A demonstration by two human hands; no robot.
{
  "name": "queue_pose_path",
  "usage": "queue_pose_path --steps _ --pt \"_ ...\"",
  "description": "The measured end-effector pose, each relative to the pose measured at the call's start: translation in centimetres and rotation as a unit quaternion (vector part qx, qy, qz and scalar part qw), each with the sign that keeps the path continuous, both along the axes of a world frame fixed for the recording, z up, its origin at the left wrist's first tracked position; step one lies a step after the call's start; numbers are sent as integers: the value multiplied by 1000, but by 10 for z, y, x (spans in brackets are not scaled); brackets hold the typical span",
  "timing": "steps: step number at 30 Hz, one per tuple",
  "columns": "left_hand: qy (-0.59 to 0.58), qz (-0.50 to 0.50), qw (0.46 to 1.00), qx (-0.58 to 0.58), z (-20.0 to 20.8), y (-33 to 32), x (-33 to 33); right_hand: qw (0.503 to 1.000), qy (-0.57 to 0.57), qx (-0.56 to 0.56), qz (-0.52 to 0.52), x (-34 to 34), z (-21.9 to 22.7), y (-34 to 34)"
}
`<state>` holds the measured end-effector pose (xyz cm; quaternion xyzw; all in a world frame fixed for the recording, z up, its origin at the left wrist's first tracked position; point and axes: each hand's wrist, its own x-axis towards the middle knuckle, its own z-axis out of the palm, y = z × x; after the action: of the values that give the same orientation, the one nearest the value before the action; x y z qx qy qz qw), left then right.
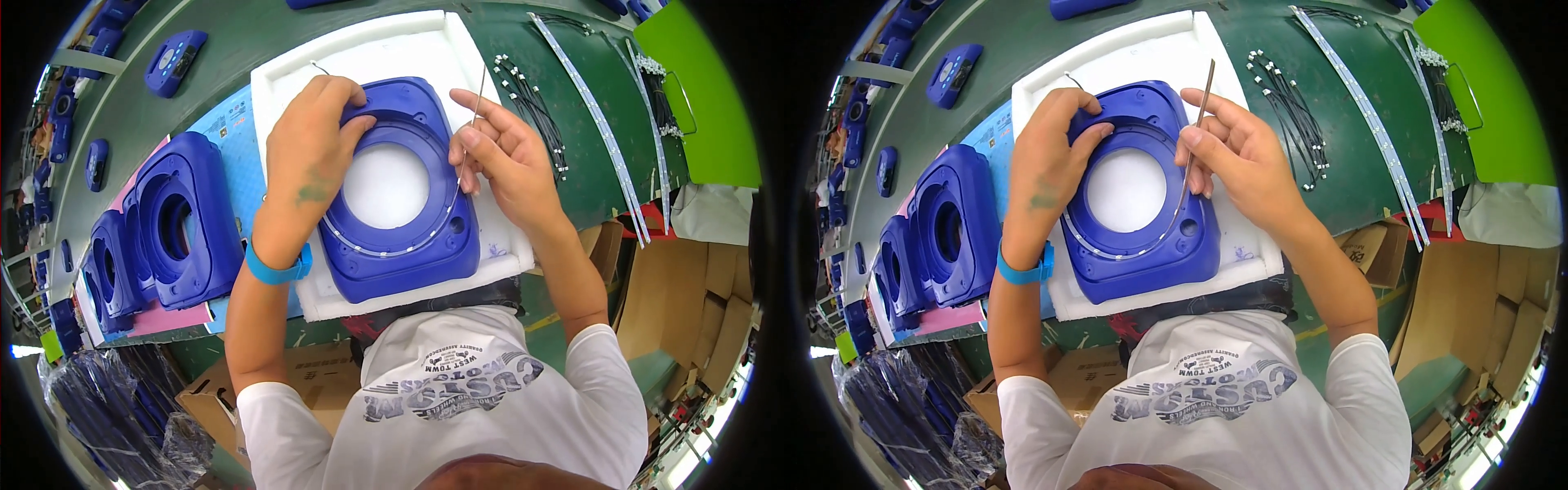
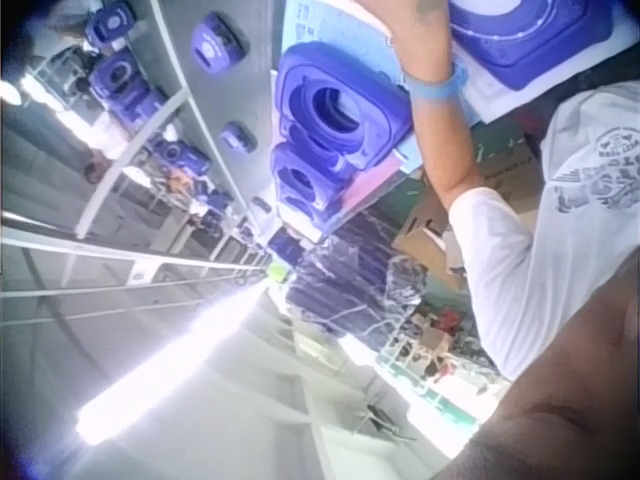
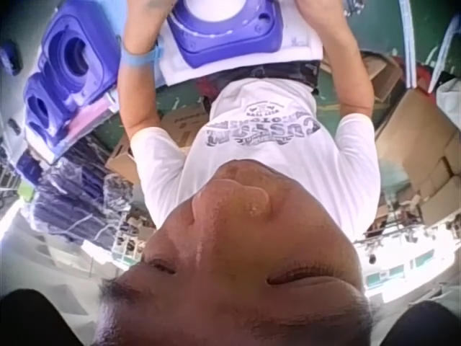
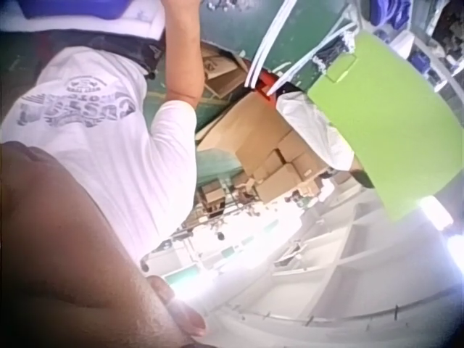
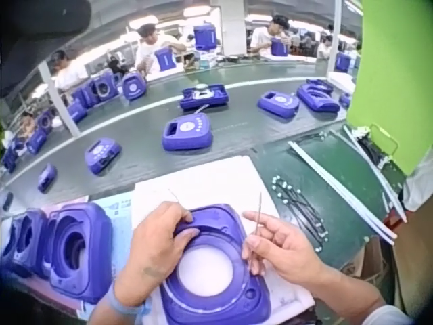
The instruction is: The person assembles circular electronic components into blue plastic housings by hand on a production line.
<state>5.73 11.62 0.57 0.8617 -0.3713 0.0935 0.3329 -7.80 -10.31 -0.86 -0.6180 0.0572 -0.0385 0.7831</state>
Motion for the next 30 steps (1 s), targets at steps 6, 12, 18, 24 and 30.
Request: queue_pose_path --steps 6,12,18,24,30 --pt "-269 31 963 9 0 10 -17 978 -5 -209 26 10 14 -8" --pt "170 -276 946 -24 -2 54 -61 893 -64 -441 67 19 28 -4" --pt "173 -308 935 34 6 52 -54 800 -181 -568 72 26 14 -1" --pt "-56 -177 980 -77 10 22 -42 809 -190 -556 36 24 8 3" --pt "-211 -140 967 7 -14 -4 -8 799 -202 -567 19 21 2 5"
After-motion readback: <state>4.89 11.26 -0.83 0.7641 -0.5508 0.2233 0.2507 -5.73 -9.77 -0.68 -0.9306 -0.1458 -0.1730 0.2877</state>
